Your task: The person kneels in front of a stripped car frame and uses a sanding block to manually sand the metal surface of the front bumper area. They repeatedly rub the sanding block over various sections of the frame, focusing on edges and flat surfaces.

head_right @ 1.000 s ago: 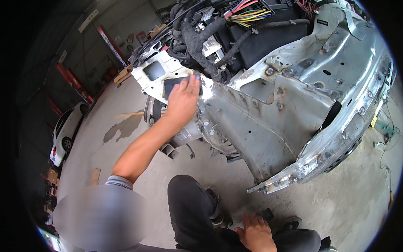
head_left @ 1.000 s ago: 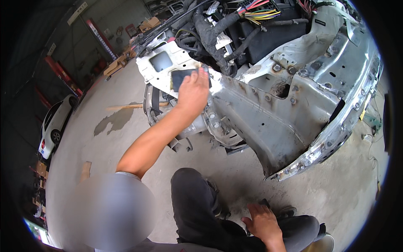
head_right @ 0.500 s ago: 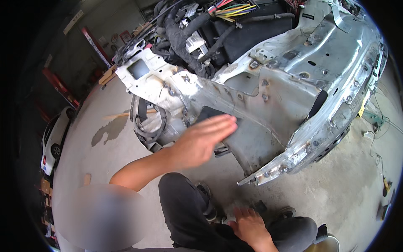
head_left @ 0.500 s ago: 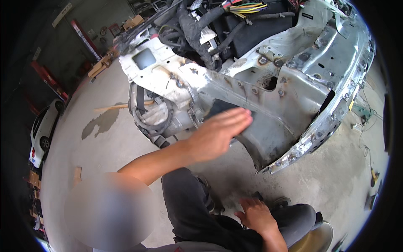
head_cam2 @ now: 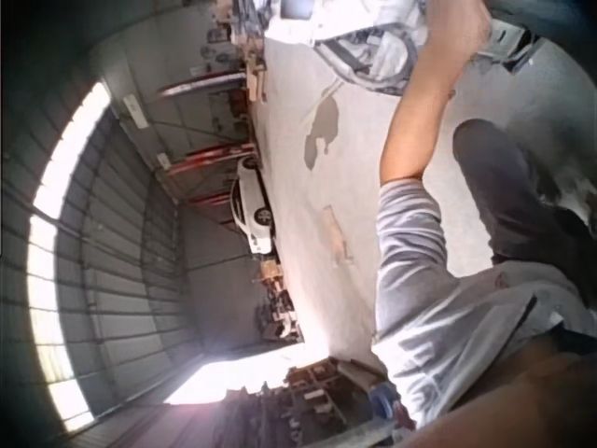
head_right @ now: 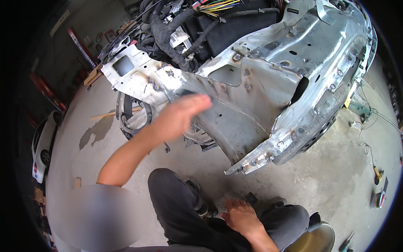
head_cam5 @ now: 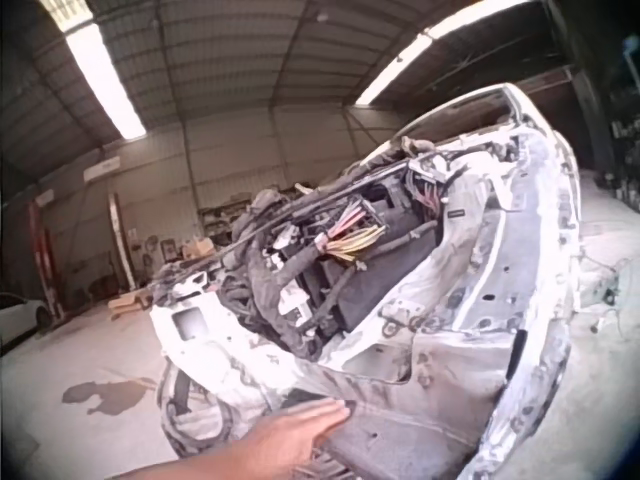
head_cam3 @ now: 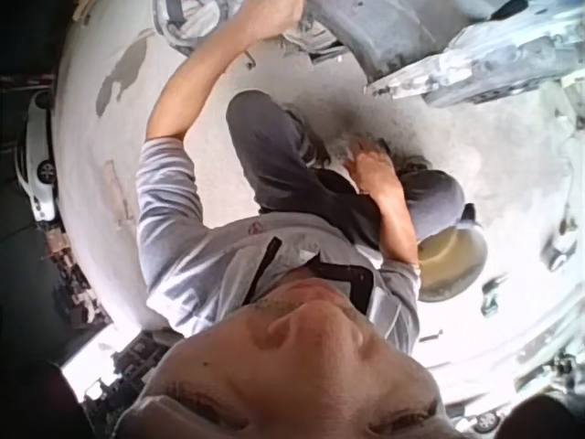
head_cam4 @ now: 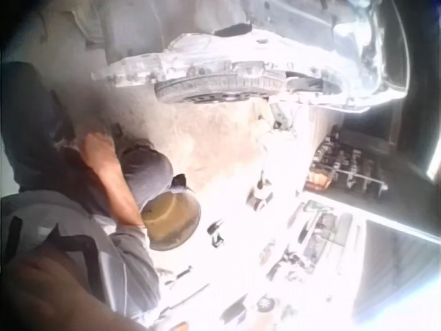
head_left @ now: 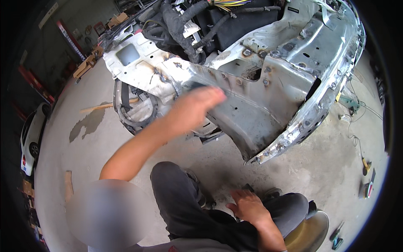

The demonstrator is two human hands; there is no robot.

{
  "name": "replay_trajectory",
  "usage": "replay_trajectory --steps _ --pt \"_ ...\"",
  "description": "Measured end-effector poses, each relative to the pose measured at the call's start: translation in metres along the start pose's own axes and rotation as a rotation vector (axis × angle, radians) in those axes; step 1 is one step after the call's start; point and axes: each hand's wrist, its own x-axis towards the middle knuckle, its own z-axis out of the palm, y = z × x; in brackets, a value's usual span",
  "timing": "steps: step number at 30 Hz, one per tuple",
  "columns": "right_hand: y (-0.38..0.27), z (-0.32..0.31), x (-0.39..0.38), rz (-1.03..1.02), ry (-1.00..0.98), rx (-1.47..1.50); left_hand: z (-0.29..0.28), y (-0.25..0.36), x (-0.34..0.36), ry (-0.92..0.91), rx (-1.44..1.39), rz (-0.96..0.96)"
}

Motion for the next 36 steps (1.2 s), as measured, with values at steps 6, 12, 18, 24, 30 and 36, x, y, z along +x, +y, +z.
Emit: replay_trajectory --steps 6,12,18,24,30,36 --pt "0.007 0.003 0.000 0.018 0.020 -0.013 0.012 0.076 -0.001 0.027 -0.119 0.140" --pt "-0.001 -0.001 -0.004 -0.006 0.063 0.019 0.002 0.004 -0.025 0.055 0.133 -0.091" --pt "0.004 0.009 0.005 -0.008 -0.034 0.052 0.004 0.045 0.017 -0.020 -0.096 0.241" --pt "0.004 0.009 0.009 0.046 -0.053 0.019 0.018 0.070 0.046 -0.034 -0.268 0.326" --pt "0.006 0.010 0.006 0.104 -0.101 0.030 0.008 0.059 0.056 -0.041 -0.138 0.313" --pt "0.012 0.018 0.003 0.097 -0.107 0.053 0.000 0.070 0.014 -0.051 -0.162 0.360"
